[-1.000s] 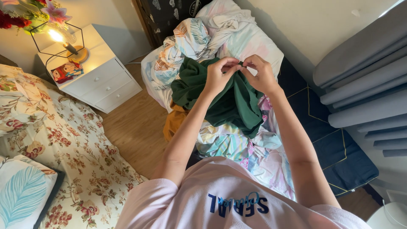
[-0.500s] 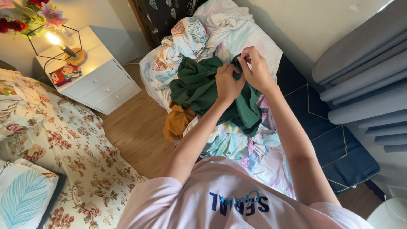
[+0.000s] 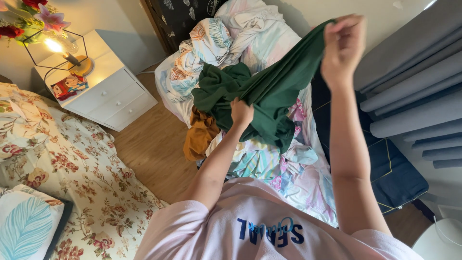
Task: The person folds a white pillowcase with a feather pattern on a bed, smoothing it out and folding it into a neat square. They then pick up a dark green piece of clothing, shake it out, and begin folding it by hand.
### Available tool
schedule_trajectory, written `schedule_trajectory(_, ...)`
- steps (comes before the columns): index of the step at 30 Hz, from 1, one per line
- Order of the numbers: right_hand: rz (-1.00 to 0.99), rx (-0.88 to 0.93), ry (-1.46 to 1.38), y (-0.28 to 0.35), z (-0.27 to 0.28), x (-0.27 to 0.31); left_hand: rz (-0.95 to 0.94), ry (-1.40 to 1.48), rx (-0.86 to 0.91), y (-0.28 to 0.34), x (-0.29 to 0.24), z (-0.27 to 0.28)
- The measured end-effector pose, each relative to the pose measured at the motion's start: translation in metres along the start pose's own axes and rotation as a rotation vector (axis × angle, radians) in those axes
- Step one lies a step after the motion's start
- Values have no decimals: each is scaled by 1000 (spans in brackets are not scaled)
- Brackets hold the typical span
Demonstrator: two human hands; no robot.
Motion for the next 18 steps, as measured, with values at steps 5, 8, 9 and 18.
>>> schedule_trajectory(5, 128, 26, -216, -31, 26, 62, -158, -155, -103, -2, 19, -8)
schedule_trajectory(8, 80, -2, -172, -28, 36, 63, -262, -228, -207, 10, -40, 26)
schedule_trajectory(9, 59, -18, -131, -24, 39, 59, -366, -241, -324, 21, -71, 49)
schedule_trajectory(18, -115, -76, -154, 0, 36, 9, -859, -221, -649, 61, -188, 98)
Point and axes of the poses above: each hand's wrist, its own y-axis away from the middle knuckle, its own z-axis out of the back of the hand, x = y × z, the point moved 9 cm from there along -y, towards the middle knuckle, and after that the axes turned 2 degrees about -z, right-handed, at the moved point
